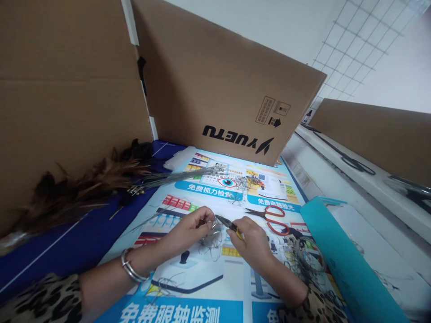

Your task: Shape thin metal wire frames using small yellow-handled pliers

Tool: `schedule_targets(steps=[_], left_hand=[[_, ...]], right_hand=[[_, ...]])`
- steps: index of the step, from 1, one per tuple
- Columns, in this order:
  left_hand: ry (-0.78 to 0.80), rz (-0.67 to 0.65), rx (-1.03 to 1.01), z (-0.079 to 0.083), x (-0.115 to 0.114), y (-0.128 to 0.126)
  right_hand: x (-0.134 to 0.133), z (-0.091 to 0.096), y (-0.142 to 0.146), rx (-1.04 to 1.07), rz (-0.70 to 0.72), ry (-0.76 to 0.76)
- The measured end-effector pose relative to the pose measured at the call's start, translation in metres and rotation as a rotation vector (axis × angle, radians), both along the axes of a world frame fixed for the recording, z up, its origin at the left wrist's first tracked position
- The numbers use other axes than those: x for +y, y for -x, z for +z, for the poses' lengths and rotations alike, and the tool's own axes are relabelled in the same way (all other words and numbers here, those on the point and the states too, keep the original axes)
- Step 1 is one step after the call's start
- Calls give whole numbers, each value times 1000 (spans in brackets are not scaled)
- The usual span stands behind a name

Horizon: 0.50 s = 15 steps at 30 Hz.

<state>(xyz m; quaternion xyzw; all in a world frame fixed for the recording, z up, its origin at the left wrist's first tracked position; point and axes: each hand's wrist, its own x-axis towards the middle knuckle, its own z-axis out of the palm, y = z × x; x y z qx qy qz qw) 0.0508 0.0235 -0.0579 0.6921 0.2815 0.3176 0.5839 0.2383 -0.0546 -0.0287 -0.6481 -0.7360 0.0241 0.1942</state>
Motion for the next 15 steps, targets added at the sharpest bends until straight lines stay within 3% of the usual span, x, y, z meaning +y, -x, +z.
schedule_targets(steps=[15], left_hand=[[44,-25,26,6,-1,0]], right_hand=[[0,0,-1,47,-8,7]])
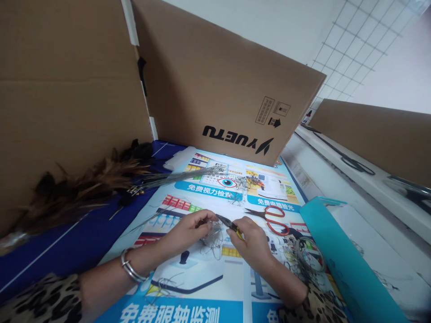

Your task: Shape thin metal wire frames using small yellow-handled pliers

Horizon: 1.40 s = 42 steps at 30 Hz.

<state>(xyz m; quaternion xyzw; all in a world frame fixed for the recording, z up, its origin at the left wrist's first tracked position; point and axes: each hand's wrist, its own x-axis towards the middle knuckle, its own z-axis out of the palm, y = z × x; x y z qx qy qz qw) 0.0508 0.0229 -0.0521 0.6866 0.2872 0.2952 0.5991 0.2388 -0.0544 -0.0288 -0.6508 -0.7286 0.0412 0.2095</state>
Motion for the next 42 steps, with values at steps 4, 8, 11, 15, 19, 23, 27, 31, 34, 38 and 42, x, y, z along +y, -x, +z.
schedule_targets(steps=[4,8,11,15,19,23,27,31,34,38,42], left_hand=[[-15,-7,23,-1,1,1],[-26,-30,29,-3,3,3],[-45,-27,33,-2,4,4],[-75,-4,38,-1,4,3],[-140,43,50,1,3,3],[-194,88,84,5,3,4],[-227,126,139,7,4,4],[-220,137,190,5,4,3],[-269,163,196,5,4,3],[-369,180,213,9,3,2],[-286,128,249,11,-1,2]], right_hand=[[0,-2,0,26,6,2],[1,-4,-1,62,3,-3],[2,-4,-2,83,13,-12],[1,-4,-1,95,19,-13],[1,-4,-1,117,19,-20],[2,-5,-1,140,18,-24],[2,-6,-1,157,8,-24],[2,-7,-1,171,9,-14],[2,-7,0,175,6,-7],[2,-9,1,189,-2,-12],[3,-10,0,198,-16,-20]])
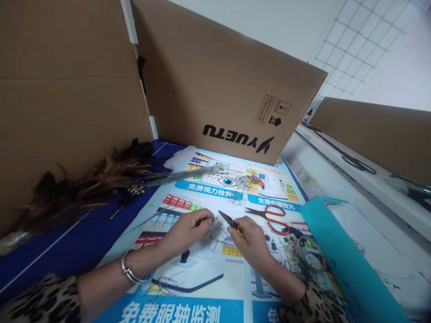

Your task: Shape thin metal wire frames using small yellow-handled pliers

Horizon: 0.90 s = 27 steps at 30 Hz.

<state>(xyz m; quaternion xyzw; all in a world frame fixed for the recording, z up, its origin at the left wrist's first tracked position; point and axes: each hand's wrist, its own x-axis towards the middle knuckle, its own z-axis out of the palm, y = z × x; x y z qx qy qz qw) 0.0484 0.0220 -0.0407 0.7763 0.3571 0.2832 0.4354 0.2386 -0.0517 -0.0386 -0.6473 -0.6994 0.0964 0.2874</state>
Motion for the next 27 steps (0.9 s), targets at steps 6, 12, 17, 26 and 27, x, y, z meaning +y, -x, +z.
schedule_targets(steps=[6,12,17,26,27], left_hand=[[106,-25,-36,-2,-4,1],[29,-6,-21,2,-3,1],[-17,16,14,7,-4,2],[-133,-50,96,10,-4,2],[-144,-63,100,10,-4,2]], right_hand=[[1,-2,-1,5,-6,0],[0,-2,0,-7,10,-21],[0,-1,1,-23,31,-34],[0,-1,-4,-152,76,-91],[1,-1,-5,-161,93,-107]])
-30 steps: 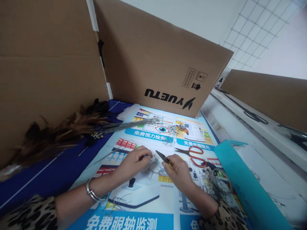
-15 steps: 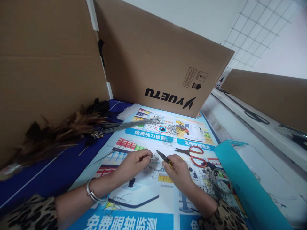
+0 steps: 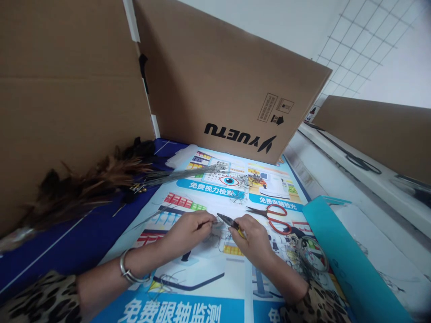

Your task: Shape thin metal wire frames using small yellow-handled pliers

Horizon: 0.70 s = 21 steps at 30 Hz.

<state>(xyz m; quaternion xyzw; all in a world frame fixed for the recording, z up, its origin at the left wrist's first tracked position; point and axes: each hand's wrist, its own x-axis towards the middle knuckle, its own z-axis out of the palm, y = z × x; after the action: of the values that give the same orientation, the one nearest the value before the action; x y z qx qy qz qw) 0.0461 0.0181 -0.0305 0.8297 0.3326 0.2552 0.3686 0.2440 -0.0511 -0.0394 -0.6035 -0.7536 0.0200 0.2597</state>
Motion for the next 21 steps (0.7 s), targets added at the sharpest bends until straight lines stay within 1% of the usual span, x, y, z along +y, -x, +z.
schedule_targets(steps=[3,7,9,14,17,19,21], left_hand=[[12,-31,-5,1,1,0],[101,-56,-30,2,2,1],[137,-49,-43,2,2,1],[198,19,-91,-3,3,0],[221,10,-119,-7,5,0],[276,-5,-143,-10,5,-1],[384,-20,-168,-12,6,-1]], right_hand=[[2,0,-4,-16,46,-20],[4,0,-7,-20,66,-6],[4,-1,-7,-18,65,-12],[3,-3,-7,-14,58,-37],[2,-6,-7,-13,39,-45],[2,-8,-7,-7,22,-43],[2,-8,-7,0,8,-38]])
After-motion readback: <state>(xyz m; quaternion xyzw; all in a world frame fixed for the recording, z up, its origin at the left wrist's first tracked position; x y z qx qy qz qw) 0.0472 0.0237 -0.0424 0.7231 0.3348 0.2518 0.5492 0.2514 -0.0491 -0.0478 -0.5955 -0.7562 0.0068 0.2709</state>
